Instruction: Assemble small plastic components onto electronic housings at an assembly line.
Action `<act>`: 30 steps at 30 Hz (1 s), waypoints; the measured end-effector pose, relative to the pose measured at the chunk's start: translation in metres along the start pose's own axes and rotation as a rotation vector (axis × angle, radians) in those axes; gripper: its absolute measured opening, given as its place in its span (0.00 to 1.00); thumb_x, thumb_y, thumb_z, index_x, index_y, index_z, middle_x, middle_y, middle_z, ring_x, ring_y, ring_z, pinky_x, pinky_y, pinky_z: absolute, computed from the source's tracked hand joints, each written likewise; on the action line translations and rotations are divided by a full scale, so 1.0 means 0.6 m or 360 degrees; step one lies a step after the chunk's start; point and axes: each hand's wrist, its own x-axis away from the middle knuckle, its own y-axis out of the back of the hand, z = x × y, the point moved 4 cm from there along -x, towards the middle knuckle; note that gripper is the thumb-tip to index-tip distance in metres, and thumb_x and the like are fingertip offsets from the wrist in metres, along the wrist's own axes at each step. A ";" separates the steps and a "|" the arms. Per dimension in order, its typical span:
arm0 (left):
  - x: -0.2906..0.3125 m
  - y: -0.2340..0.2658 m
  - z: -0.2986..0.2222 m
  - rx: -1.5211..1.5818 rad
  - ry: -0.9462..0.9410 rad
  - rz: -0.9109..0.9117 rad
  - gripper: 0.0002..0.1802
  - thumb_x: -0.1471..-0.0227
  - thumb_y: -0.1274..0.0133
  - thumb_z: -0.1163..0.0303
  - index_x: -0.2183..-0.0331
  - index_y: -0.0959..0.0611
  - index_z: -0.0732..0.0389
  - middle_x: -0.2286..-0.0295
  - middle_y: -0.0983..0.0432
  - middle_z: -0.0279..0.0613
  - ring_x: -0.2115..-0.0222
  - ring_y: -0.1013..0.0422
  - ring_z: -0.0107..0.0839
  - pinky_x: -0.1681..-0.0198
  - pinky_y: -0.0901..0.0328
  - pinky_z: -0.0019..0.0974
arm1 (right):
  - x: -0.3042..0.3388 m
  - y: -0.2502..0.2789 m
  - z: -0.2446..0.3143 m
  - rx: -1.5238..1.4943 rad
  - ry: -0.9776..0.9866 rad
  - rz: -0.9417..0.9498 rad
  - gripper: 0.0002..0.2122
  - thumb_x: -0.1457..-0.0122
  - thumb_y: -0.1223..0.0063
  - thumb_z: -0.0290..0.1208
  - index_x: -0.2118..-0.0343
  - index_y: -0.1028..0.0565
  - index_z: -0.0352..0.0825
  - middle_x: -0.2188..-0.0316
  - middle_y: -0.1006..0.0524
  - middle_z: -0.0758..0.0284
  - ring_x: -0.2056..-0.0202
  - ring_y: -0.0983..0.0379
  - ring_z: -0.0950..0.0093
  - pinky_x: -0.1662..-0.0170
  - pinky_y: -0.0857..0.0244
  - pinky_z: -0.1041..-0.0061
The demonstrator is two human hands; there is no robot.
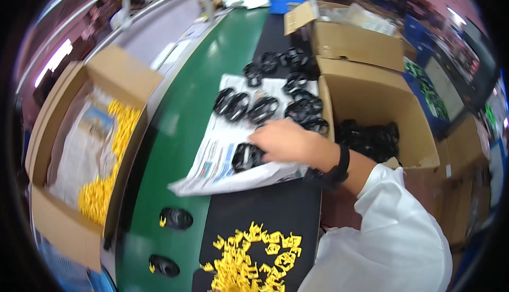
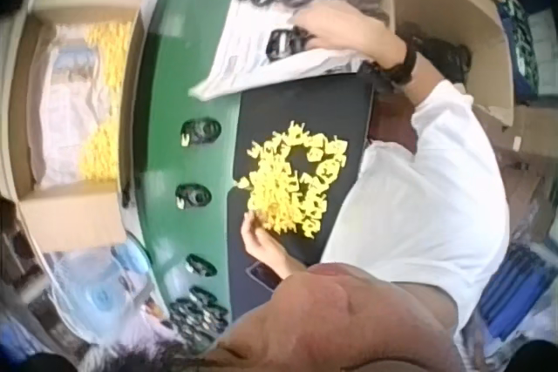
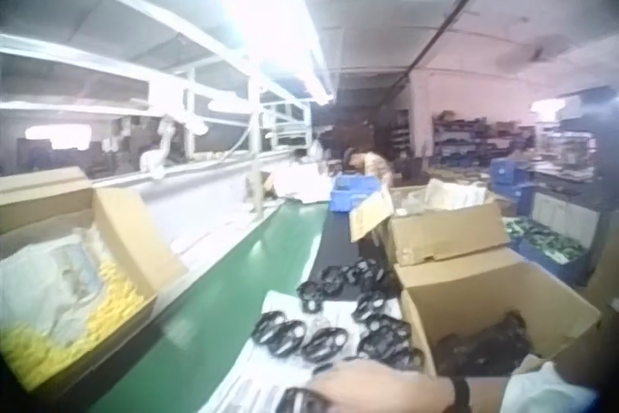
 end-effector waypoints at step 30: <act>0.013 -0.079 0.022 0.1231 -0.0211 0.0036 0.48 0.45 0.47 0.49 0.37 0.51 0.65 0.44 0.38 0.49 0.43 0.40 0.35 0.39 0.48 0.39 | 0.084 -0.141 0.285 -0.0723 0.0926 -0.0360 0.16 0.58 0.39 0.16 0.63 0.25 0.29 0.66 0.23 0.58 0.65 0.26 0.58 0.59 0.33 0.66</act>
